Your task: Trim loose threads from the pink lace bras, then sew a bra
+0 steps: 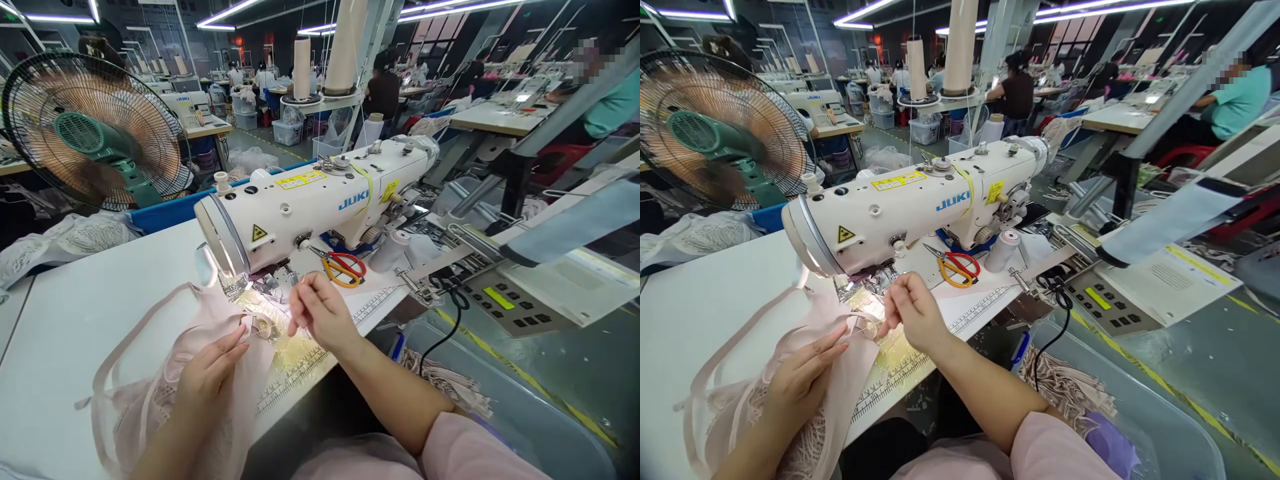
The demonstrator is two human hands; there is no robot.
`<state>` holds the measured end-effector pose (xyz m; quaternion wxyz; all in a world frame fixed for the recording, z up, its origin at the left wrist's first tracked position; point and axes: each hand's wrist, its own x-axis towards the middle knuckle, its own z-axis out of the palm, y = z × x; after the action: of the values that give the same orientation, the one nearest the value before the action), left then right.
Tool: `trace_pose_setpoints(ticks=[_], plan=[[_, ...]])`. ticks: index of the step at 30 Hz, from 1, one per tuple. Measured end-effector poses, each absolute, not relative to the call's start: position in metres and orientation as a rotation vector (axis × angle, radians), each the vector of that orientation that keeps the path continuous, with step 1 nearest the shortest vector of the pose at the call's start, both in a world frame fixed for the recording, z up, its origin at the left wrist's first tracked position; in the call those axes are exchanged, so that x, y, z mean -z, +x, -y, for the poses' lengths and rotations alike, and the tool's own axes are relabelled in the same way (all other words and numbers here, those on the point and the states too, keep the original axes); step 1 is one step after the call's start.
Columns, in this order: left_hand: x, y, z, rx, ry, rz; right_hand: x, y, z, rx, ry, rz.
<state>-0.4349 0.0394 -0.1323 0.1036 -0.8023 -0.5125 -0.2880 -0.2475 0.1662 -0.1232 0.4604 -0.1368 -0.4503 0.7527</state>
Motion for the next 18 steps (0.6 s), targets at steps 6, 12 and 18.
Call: trace_pose_setpoints(ticks=[6, 12, 18], plan=[[0.128, -0.436, -0.041, 0.876, -2.36, 1.596, 0.104, -0.205, -0.186, -1.276, -0.401, 1.146], [0.131, -0.441, -0.039, 0.844, -2.37, 1.666, 0.092, -0.17, -0.198, -0.763, -0.415, 1.1], [0.131, -0.443, -0.038, 0.845, -2.366, 1.741, 0.097, -0.151, -0.214, -0.593, -0.493, 1.066]])
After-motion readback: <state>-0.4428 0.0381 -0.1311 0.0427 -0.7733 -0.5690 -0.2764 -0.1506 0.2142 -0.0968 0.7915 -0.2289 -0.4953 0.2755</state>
